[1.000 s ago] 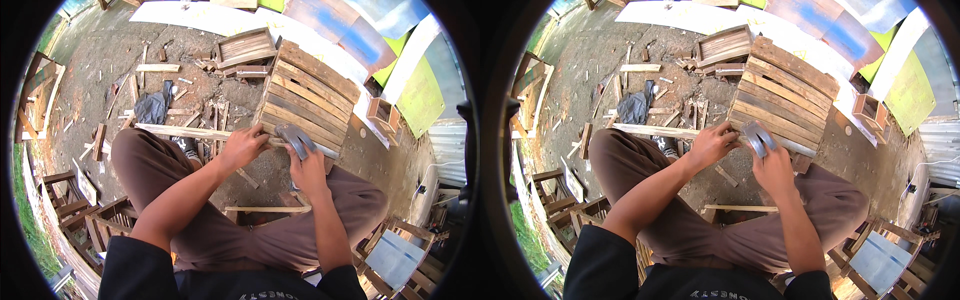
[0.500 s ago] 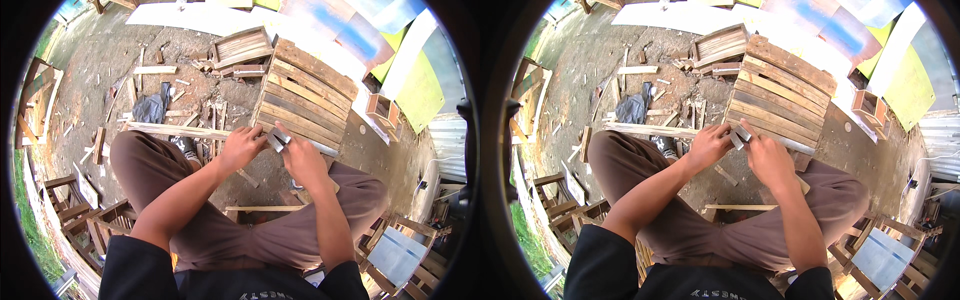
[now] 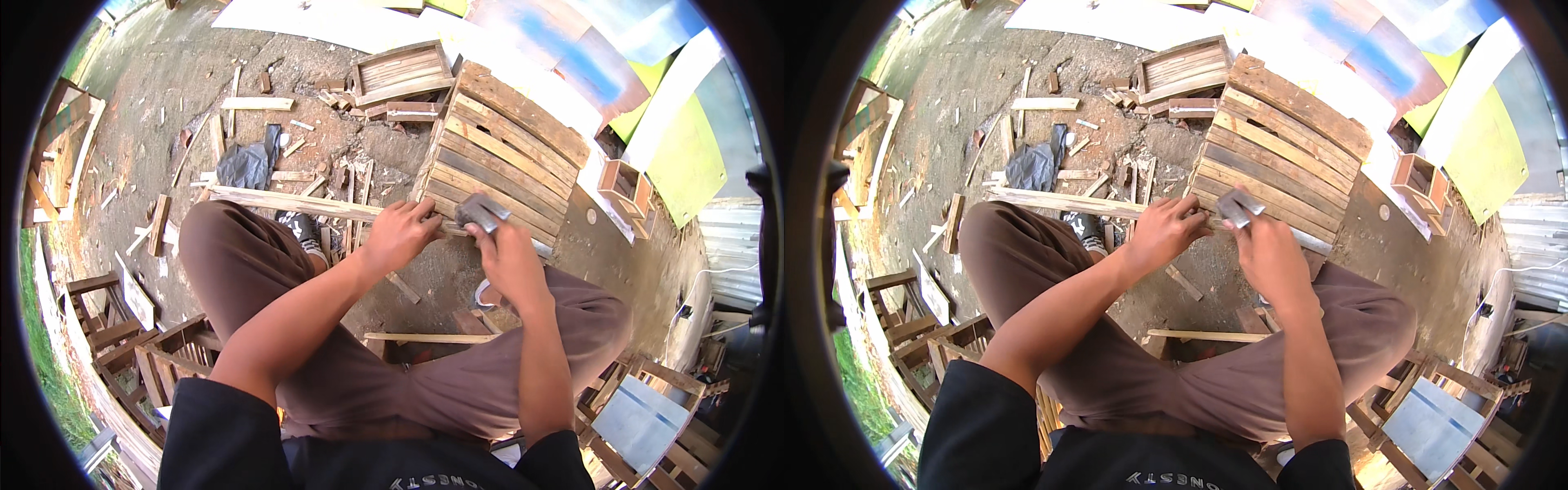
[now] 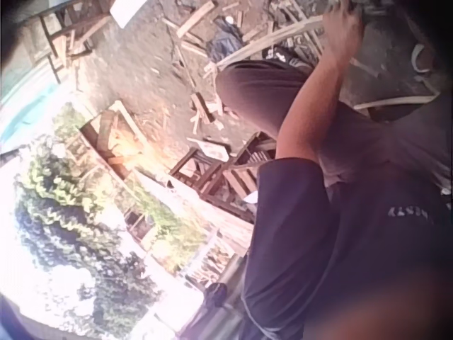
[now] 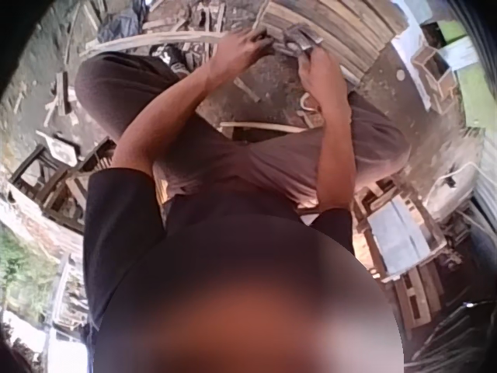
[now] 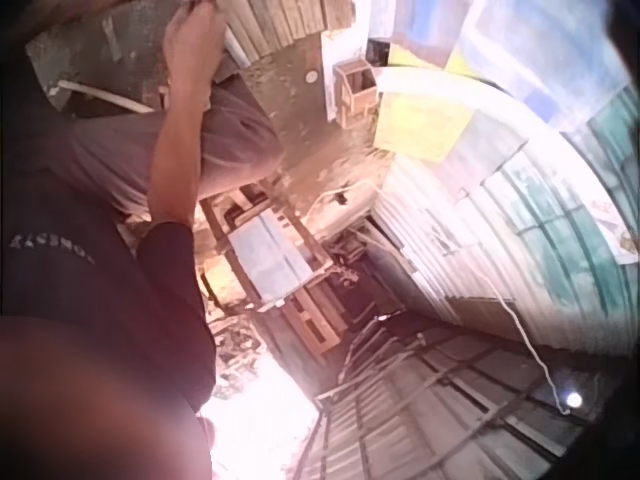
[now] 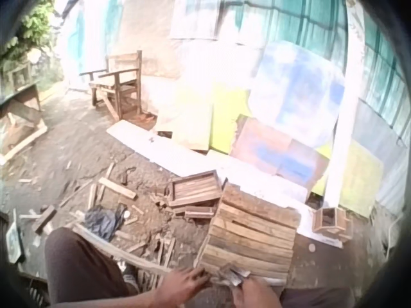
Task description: The person assembles a wooden crate by placing slats on a base and securing them with nails using a hammer. They repeatedly pick up slats, align them, and hammer nails to fasten the structure.
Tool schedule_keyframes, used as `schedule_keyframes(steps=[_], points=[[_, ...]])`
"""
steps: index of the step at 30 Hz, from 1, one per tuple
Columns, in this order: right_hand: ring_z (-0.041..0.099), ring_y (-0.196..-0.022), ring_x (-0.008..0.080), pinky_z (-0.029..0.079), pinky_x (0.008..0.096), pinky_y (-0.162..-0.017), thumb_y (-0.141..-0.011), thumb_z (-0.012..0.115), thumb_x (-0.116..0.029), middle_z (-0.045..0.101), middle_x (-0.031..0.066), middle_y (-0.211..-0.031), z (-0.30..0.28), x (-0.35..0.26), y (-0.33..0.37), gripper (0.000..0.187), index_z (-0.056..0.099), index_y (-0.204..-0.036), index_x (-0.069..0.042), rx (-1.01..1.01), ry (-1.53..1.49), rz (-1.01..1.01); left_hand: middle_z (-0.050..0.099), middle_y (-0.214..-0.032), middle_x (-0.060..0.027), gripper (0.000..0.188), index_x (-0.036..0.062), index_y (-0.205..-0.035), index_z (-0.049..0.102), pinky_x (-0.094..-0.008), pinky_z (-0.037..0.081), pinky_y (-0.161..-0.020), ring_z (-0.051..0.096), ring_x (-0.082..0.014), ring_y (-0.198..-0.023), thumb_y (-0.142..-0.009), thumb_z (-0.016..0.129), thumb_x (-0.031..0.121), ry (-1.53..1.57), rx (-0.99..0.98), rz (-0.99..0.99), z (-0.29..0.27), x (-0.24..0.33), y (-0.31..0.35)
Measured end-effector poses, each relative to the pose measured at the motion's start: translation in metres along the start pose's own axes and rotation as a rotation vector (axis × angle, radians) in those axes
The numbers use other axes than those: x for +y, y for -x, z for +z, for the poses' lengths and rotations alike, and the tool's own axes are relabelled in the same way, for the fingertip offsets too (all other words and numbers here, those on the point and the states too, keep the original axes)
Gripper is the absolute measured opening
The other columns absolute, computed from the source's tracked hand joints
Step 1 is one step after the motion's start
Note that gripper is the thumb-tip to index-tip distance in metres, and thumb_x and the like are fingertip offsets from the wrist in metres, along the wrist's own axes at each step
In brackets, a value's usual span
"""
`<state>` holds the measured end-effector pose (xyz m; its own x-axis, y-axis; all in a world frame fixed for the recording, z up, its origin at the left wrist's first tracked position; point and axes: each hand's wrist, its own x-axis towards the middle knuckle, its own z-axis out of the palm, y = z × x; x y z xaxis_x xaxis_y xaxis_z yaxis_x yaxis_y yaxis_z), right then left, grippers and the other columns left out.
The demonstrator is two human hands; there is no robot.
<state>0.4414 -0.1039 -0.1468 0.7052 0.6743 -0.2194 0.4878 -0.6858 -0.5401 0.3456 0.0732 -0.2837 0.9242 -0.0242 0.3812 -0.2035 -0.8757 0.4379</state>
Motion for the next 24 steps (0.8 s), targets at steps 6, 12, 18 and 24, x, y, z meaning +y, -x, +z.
schedule_keyframes(steps=[6,12,18,24], points=[[0.060,-0.064,0.0229,0.049,0.0368,-0.065,-0.107,0.061,-0.019,0.065,0.0135,-0.074,-0.009,0.020,0.000,0.043,0.057,-0.147,-0.005,0.075,-0.192,0.117,0.062,-0.105,-0.0057,0.026,0.0118,-0.096,0.069,-0.0365,0.052,-0.077,0.068,-0.0238,-0.086,-0.084,0.081,0.032,0.011,0.001,-0.020,0.001,0.001,0.000],[0.055,-0.055,0.0119,0.043,0.0292,-0.052,-0.110,0.059,-0.028,0.066,0.0078,-0.074,0.001,0.046,-0.007,0.036,0.061,-0.135,-0.001,0.159,-0.468,0.159,0.062,-0.098,-0.0047,0.028,0.0110,-0.101,0.072,-0.0377,0.053,-0.075,0.069,-0.0245,-0.085,-0.082,0.085,0.027,0.116,0.028,-0.035,-0.002,-0.003,-0.001],[0.048,-0.054,0.0078,0.039,0.0291,-0.052,-0.111,0.057,-0.032,0.064,0.0040,-0.070,0.002,0.048,-0.002,0.033,0.068,-0.115,-0.001,0.088,-0.687,0.387,0.063,-0.098,-0.0054,0.028,0.0095,-0.099,0.072,-0.0389,0.053,-0.075,0.069,-0.0256,-0.084,-0.080,0.086,0.024,0.158,0.032,-0.028,-0.005,-0.004,-0.002],[0.049,-0.054,0.0093,0.040,0.0310,-0.052,-0.111,0.056,-0.034,0.062,0.0050,-0.068,0.006,0.046,-0.003,0.037,0.068,-0.116,0.000,0.053,-0.686,0.391,0.064,-0.098,-0.0043,0.028,0.0088,-0.098,0.072,-0.0387,0.054,-0.074,0.069,-0.0251,-0.083,-0.079,0.086,0.024,0.144,0.061,0.007,-0.004,-0.007,-0.004]])
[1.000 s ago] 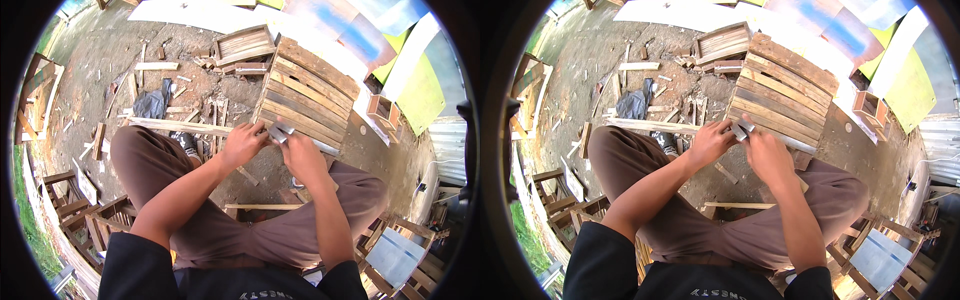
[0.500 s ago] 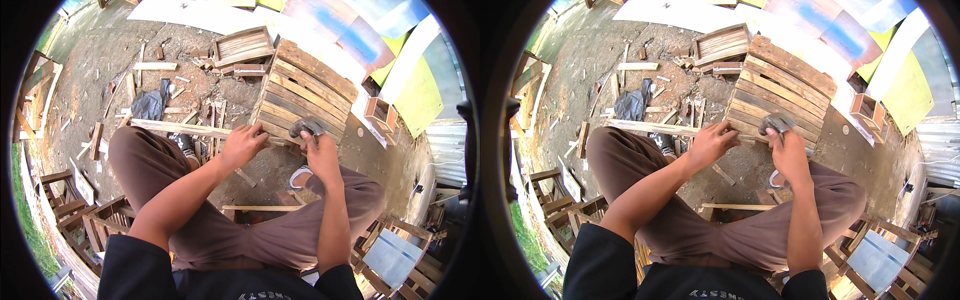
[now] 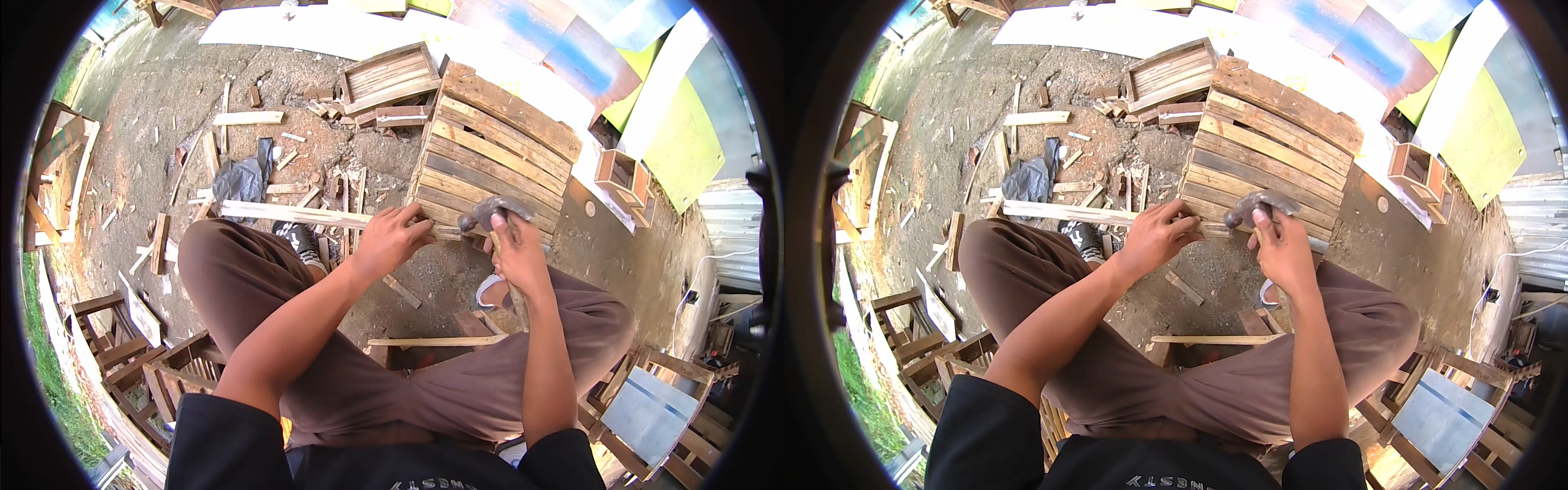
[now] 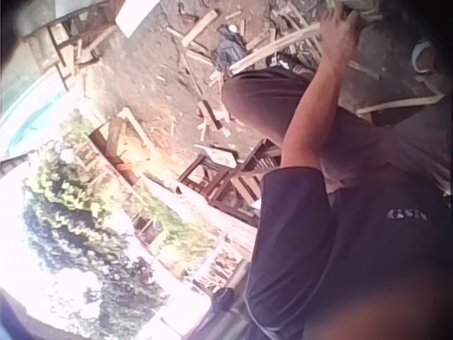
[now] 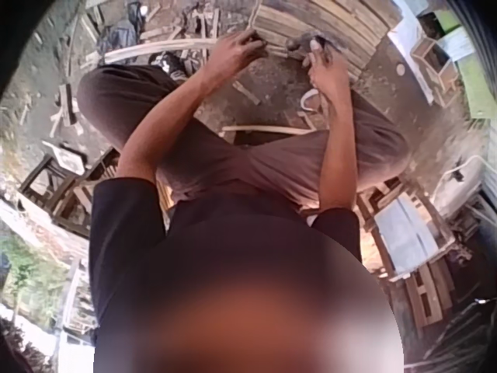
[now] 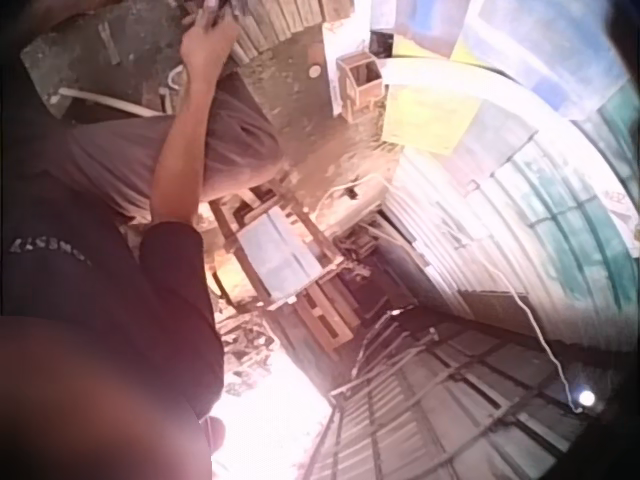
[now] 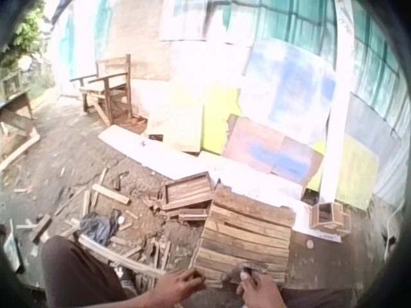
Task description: The person assembles a wooden crate by placing slats on a base and securing them with nails using a hammer. They repeatedly pick up slats, align them, and hammer nails to fasten the structure.
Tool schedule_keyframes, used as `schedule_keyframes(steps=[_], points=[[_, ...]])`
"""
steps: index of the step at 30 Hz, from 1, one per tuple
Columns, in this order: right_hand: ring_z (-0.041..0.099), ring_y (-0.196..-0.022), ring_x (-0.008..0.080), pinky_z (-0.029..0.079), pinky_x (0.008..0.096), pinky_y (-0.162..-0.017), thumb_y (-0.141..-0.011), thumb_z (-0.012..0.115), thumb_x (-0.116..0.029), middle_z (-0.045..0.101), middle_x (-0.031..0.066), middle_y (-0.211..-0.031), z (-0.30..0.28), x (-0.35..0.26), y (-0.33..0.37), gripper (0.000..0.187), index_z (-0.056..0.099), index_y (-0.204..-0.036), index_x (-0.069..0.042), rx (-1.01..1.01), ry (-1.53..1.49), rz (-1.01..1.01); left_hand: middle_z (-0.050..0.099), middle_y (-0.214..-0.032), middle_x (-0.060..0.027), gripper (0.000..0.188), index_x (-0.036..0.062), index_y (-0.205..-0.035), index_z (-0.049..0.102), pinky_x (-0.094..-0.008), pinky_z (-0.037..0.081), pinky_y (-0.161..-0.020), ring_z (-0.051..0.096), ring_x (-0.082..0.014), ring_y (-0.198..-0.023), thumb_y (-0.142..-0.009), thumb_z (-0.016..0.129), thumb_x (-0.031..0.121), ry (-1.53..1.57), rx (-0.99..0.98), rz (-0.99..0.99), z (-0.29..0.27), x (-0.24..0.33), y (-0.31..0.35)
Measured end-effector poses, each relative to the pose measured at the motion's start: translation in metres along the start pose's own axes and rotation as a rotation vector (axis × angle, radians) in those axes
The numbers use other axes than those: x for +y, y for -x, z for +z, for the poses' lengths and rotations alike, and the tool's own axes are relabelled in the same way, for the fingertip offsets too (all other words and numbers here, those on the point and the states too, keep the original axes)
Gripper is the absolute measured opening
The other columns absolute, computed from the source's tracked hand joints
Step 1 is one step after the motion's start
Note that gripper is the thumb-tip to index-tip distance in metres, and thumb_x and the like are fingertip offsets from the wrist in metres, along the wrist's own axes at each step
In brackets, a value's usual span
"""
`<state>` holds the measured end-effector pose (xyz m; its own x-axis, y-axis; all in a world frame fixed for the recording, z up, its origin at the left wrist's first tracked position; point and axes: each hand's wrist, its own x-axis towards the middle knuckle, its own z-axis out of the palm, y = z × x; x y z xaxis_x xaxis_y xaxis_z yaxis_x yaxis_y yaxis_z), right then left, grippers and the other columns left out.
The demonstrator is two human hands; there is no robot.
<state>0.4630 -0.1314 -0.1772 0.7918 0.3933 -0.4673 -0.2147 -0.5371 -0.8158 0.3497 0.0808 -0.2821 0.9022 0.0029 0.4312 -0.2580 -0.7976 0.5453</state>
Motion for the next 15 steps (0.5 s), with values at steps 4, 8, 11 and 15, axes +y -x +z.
schedule_keyframes(steps=[4,8,11,15], points=[[0.052,-0.055,0.0110,0.042,0.0319,-0.053,-0.111,0.057,-0.034,0.062,0.0048,-0.068,-0.001,0.004,-0.004,0.037,0.067,-0.117,0.001,0.017,0.019,-0.017,0.064,-0.098,-0.0040,0.027,0.0100,-0.098,0.072,-0.0384,0.053,-0.074,0.069,-0.0242,-0.085,-0.080,0.086,0.026,-0.018,-0.010,-0.014,0.003,-0.001,0.003],[0.053,-0.053,0.0119,0.042,0.0322,-0.052,-0.110,0.058,-0.036,0.063,0.0053,-0.071,0.002,0.005,-0.004,0.038,0.066,-0.117,0.000,-0.030,0.096,-0.082,0.063,-0.099,-0.0037,0.024,0.0121,-0.097,0.071,-0.0388,0.053,-0.073,0.070,-0.0239,-0.085,-0.085,0.083,0.029,-0.037,-0.029,0.021,0.002,-0.003,-0.001],[0.049,-0.048,0.0091,0.039,0.0271,-0.044,-0.110,0.057,-0.037,0.062,0.0067,-0.073,-0.003,-0.001,-0.002,0.039,0.063,-0.123,0.000,0.017,-0.037,-0.022,0.064,-0.095,-0.0040,0.019,0.0105,-0.094,0.073,-0.0399,0.055,-0.065,0.070,-0.0261,-0.076,-0.087,0.082,0.025,0.006,-0.051,-0.030,-0.003,-0.001,-0.006],[0.046,-0.046,0.0078,0.038,0.0244,-0.040,-0.111,0.056,-0.038,0.063,0.0091,-0.076,-0.017,-0.014,0.005,0.042,0.060,-0.126,0.001,0.070,-0.240,-0.051,0.065,-0.089,-0.0067,0.022,0.0093,-0.087,0.072,-0.0448,0.055,-0.057,0.069,-0.0332,-0.067,-0.097,0.074,0.029,0.080,-0.092,-0.125,-0.012,0.001,-0.014]])
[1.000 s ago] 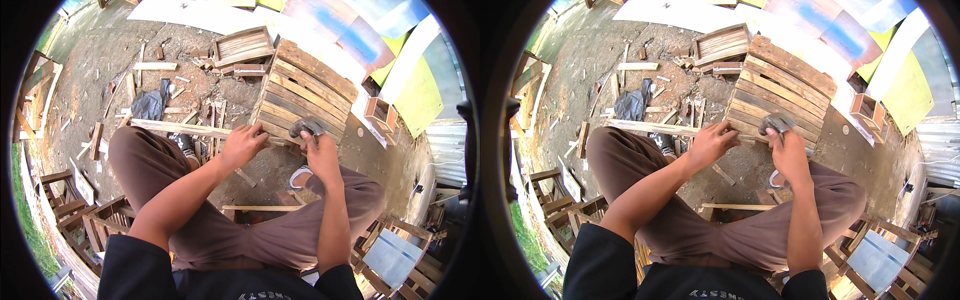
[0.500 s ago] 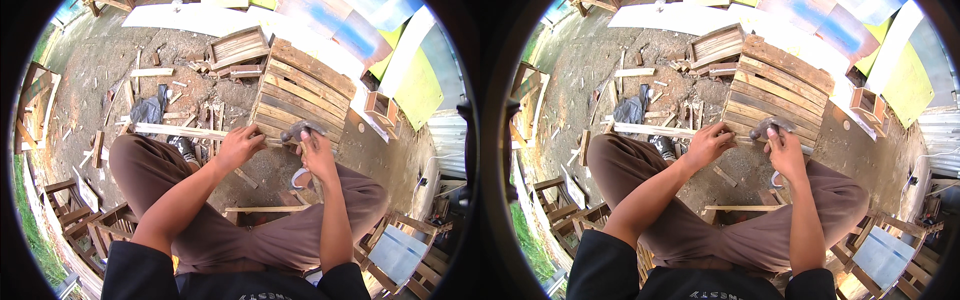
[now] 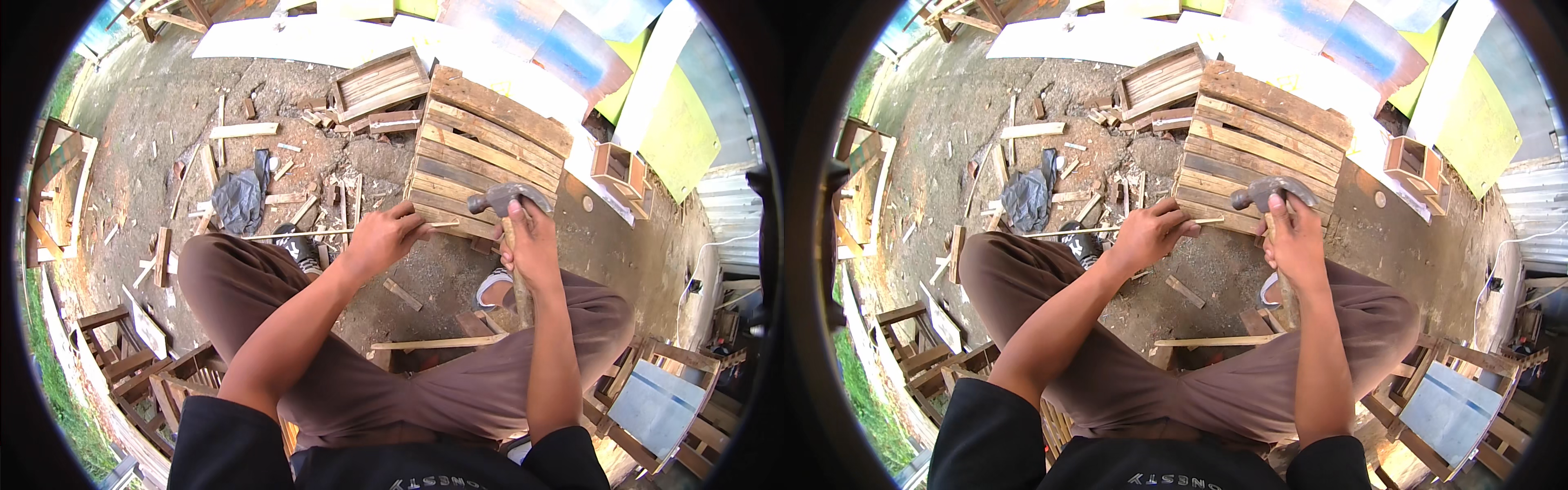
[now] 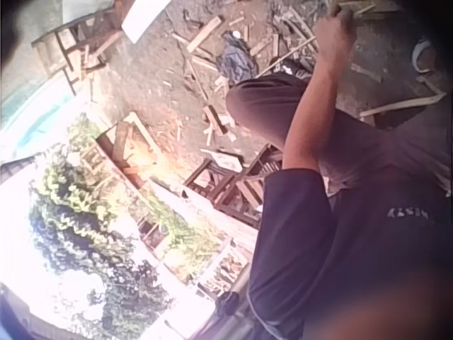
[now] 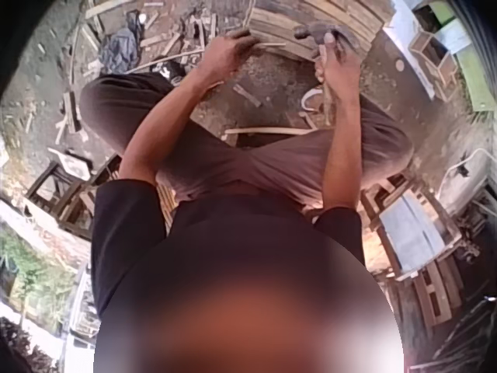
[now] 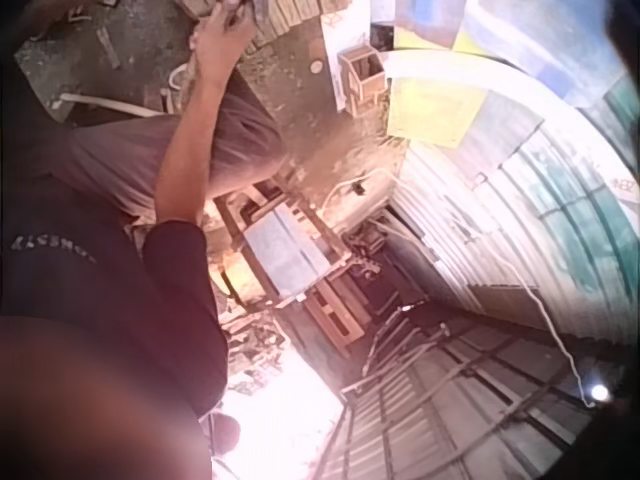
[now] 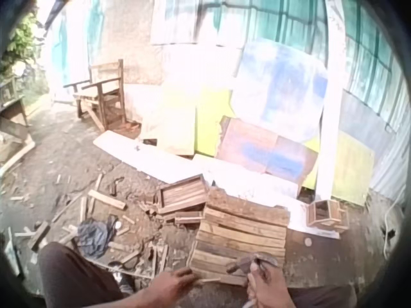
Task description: The person assembles a wooden crate by placing slats on a base and securing them with nails using a hammer. They repeatedly pick up slats, align them, and hammer nails to fasten the structure.
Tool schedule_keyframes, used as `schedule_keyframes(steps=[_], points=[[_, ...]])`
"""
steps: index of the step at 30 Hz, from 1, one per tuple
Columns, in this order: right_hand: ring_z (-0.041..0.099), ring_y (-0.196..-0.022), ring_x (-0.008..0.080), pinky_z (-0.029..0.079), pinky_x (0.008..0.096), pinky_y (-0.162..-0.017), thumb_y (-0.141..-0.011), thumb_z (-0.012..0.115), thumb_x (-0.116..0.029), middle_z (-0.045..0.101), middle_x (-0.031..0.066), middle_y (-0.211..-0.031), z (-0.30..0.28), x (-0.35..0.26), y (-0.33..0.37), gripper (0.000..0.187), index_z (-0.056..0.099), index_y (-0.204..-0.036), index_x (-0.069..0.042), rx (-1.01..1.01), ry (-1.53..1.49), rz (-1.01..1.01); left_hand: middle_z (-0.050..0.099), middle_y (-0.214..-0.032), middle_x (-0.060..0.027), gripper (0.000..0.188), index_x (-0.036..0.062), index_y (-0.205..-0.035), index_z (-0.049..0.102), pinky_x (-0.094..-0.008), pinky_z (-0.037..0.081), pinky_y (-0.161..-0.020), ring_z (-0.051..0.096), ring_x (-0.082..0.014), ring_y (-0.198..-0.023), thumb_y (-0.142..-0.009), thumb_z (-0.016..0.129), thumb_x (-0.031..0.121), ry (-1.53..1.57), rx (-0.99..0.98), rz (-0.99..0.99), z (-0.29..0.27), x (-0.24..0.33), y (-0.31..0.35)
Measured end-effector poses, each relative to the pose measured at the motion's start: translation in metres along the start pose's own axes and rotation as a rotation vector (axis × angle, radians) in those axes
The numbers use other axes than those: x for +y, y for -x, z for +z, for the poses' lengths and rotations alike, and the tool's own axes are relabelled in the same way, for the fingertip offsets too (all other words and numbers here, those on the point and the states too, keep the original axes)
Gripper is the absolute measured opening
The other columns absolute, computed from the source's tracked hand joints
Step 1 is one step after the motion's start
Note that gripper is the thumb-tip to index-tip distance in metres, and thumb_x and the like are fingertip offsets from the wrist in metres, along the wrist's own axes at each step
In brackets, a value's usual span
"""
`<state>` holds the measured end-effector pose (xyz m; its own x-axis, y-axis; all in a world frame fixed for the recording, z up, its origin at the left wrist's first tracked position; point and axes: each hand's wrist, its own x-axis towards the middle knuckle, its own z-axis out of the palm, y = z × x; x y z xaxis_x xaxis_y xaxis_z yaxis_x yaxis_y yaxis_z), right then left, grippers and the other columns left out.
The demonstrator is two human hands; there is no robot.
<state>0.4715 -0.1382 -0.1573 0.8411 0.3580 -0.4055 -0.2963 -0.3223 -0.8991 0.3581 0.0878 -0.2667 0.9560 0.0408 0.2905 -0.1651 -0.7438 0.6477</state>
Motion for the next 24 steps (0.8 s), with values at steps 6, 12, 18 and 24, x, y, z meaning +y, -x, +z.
schedule_keyframes(steps=[6,12,18,24], points=[[0.048,-0.046,0.0086,0.037,0.0257,-0.040,-0.112,0.055,-0.036,0.062,0.0097,-0.077,-0.002,-0.010,0.007,0.040,0.058,-0.128,0.000,0.056,-0.082,-0.022,0.065,-0.088,-0.0087,0.026,0.0073,-0.086,0.072,-0.0459,0.056,-0.060,0.068,-0.0355,-0.068,-0.099,0.071,0.030,0.024,0.026,-0.040,-0.007,0.003,-0.003],[0.049,-0.048,0.0086,0.039,0.0246,-0.040,-0.110,0.058,-0.035,0.062,0.0100,-0.079,-0.001,-0.003,0.009,0.046,0.054,-0.133,0.004,0.013,-0.032,0.004,0.066,-0.087,-0.0097,0.026,0.0069,-0.087,0.074,-0.0471,0.056,-0.062,0.069,-0.0365,-0.071,-0.099,0.072,0.030,0.061,0.025,-0.090,-0.008,0.008,-0.005],[0.053,-0.052,0.0111,0.044,0.0269,-0.044,-0.105,0.056,-0.013,0.064,0.0109,-0.088,0.009,-0.002,0.024,0.035,0.050,-0.135,0.004,-0.126,-0.172,0.052,0.066,-0.086,-0.0138,0.023,0.0051,-0.091,0.076,-0.0482,0.054,-0.064,0.068,-0.0395,-0.074,-0.099,0.071,0.026,0.124,0.053,-0.172,-0.031,0.017,-0.021],[0.051,-0.055,0.0107,0.043,0.0240,-0.042,-0.105,0.055,-0.011,0.063,0.0117,-0.094,0.007,-0.026,0.056,0.032,0.051,-0.131,0.006,-0.640,-0.365,0.322,0.066,-0.090,-0.0185,0.016,-0.0039,-0.103,0.073,-0.0435,0.053,-0.069,0.066,-0.0390,-0.079,-0.101,0.066,0.010,0.267,0.071,-0.070,-0.069,0.027,-0.037]])
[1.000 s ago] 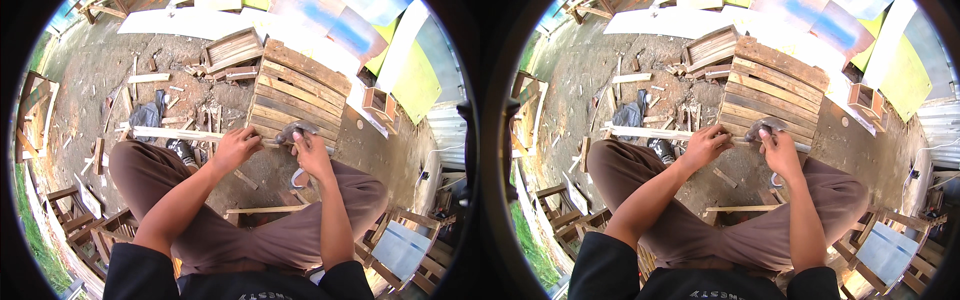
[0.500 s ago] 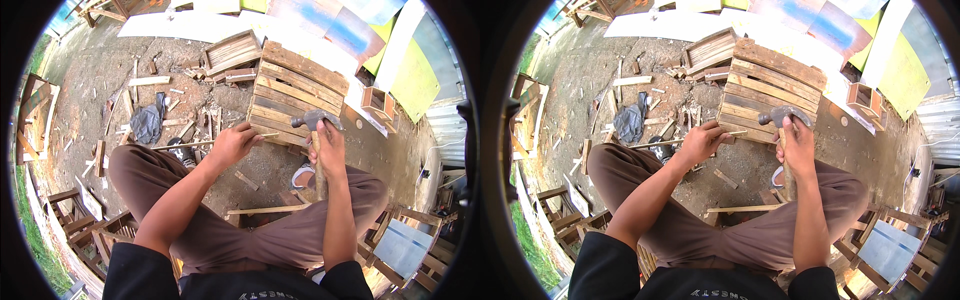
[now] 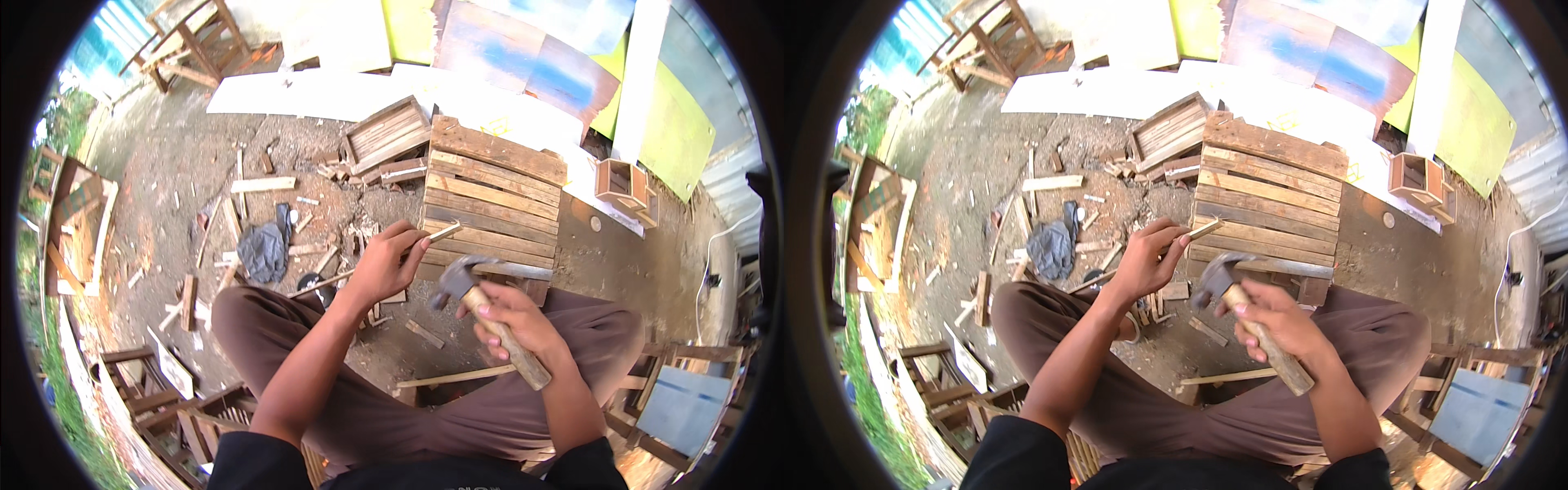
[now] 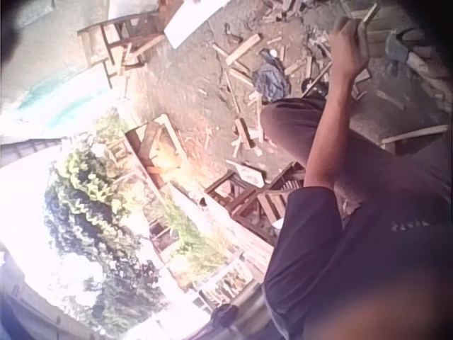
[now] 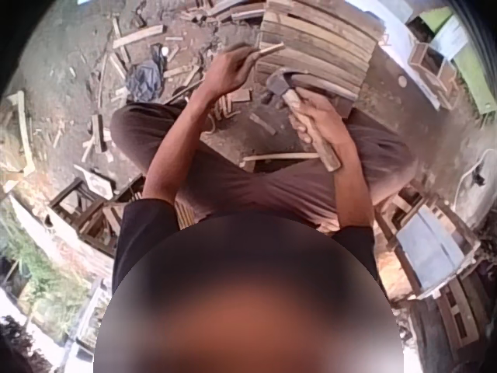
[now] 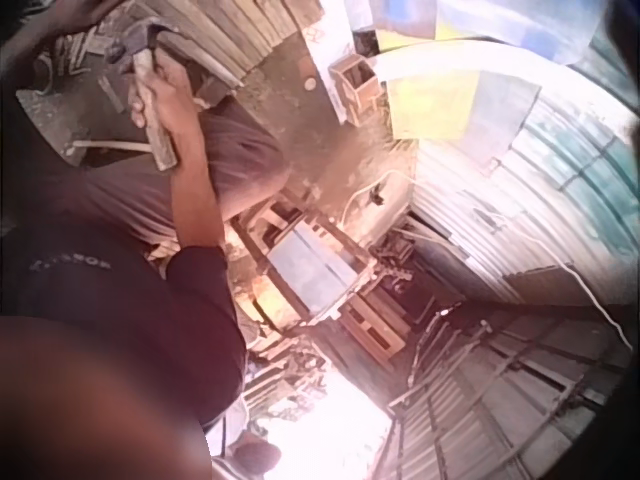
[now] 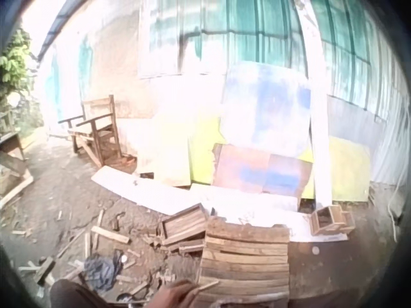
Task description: The person assembles a wooden crate by placing slats on a base and securing them with nails using a hammer. They repeatedly pick up slats, align them, and hammer nails to fasten the structure.
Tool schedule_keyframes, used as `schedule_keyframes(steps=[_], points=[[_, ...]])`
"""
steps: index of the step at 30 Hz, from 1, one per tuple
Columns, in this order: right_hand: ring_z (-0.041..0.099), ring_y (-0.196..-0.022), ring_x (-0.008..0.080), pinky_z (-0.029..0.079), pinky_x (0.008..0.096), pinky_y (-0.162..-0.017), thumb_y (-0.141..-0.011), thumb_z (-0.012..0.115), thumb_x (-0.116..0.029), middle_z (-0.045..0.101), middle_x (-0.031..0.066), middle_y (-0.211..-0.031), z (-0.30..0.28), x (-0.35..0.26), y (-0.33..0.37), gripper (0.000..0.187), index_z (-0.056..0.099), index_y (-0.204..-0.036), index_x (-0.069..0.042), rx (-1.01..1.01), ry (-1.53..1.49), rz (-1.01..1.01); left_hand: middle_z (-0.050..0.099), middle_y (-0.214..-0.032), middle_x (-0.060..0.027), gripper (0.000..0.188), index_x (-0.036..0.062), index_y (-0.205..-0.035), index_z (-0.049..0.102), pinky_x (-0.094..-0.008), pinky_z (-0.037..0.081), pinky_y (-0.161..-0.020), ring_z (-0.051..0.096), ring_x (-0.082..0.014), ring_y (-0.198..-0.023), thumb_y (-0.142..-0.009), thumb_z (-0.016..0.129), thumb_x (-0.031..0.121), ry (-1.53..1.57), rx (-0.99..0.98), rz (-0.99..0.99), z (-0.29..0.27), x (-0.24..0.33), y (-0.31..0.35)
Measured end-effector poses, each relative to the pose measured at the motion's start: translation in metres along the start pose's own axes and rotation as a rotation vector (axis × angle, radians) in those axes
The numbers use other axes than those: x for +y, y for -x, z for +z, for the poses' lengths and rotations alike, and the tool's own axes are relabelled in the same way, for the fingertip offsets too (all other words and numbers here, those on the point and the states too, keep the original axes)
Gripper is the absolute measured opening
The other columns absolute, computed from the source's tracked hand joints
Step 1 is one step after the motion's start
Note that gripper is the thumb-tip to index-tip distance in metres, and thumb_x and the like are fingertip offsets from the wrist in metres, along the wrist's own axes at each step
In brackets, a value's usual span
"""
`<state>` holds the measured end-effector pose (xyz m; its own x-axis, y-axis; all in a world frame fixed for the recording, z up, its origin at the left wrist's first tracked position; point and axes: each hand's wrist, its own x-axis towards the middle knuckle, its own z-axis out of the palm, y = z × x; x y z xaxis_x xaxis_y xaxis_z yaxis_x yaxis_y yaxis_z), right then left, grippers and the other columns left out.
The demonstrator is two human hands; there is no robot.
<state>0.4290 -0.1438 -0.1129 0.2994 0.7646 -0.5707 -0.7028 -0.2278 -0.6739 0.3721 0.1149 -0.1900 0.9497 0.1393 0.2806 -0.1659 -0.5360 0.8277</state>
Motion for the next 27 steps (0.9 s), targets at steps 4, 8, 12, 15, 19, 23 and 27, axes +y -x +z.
schedule_keyframes(steps=[4,8,12,15,19,23,27], points=[[0.043,-0.049,0.0080,0.039,0.0208,-0.037,-0.105,0.056,-0.016,0.057,0.0102,-0.082,0.010,0.010,-0.006,0.036,0.051,-0.128,0.012,-0.176,-0.185,0.067,0.069,-0.097,-0.0170,0.023,-0.0050,-0.115,0.073,-0.0361,0.052,-0.067,0.067,-0.0284,-0.074,-0.105,0.061,0.012,0.082,-0.111,0.039,-0.010,0.016,-0.003],[0.044,-0.050,0.0081,0.037,0.0224,-0.034,-0.108,0.052,-0.017,0.049,0.0080,-0.075,0.003,0.011,-0.010,0.036,0.052,-0.126,0.014,-0.362,-0.278,0.120,0.071,-0.106,-0.0182,0.027,-0.0058,-0.119,0.071,-0.0365,0.053,-0.077,0.070,-0.0306,-0.086,-0.107,0.056,0.013,0.115,-0.234,-0.011,-0.015,0.029,0.000],[0.044,-0.049,0.0088,0.037,0.0232,-0.034,-0.109,0.050,-0.017,0.048,0.0056,-0.068,-0.003,0.004,-0.007,0.034,0.052,-0.124,0.013,-0.366,-0.278,0.112,0.070,-0.108,-0.0200,0.025,-0.0053,-0.120,0.071,-0.0390,0.054,-0.087,0.070,-0.0353,-0.096,-0.105,0.056,0.009,0.154,-0.283,0.000,-0.013,0.031,0.003],[0.046,-0.051,0.0087,0.038,0.0233,-0.034,-0.109,0.052,-0.016,0.054,0.0101,-0.080,-0.007,0.001,-0.003,0.034,0.051,-0.125,0.013,-0.343,-0.280,0.110,0.071,-0.106,-0.0200,0.025,-0.0032,-0.122,0.072,-0.0397,0.054,-0.086,0.070,-0.0377,-0.095,-0.103,0.057,0.006,0.204,-0.320,0.028,-0.009,0.029,0.001],[0.047,-0.053,0.0081,0.038,0.0230,-0.034,-0.108,0.053,-0.016,0.056,0.0129,-0.091,-0.012,-0.001,-0.001,0.034,0.051,-0.126,0.012,-0.355,-0.321,0.113,0.071,-0.099,-0.0170,0.027,-0.0023,-0.123,0.072,-0.0372,0.054,-0.080,0.070,-0.0314,-0.087,-0.106,0.056,0.010,0.205,-0.333,0.026,-0.008,0.028,0.000],[0.045,-0.051,0.0068,0.037,0.0225,-0.034,-0.108,0.053,-0.018,0.056,0.0092,-0.085,-0.019,-0.011,0.006,0.033,0.053,-0.124,0.011,-0.400,-0.306,0.102,0.067,-0.087,-0.0086,0.031,-0.0023,-0.124,0.071,-0.0303,0.051,-0.066,0.061,-0.0129,-0.070,-0.111,0.055,0.021,0.260,-0.385,-0.157,-0.014,0.025,0.000],[0.045,-0.048,0.0069,0.035,0.0218,-0.029,-0.108,0.058,-0.022,0.053,0.0089,-0.078,-0.017,-0.023,0.019,0.037,0.049,-0.123,0.011,-0.314,-0.247,0.015,0.059,-0.074,-0.0024,0.040,-0.0024,-0.109,0.074,-0.0322,0.046,-0.063,0.053,-0.0094,-0.066,-0.113,0.052,0.031,0.379,-0.426,-0.306,-0.015,0.020,0.001]])
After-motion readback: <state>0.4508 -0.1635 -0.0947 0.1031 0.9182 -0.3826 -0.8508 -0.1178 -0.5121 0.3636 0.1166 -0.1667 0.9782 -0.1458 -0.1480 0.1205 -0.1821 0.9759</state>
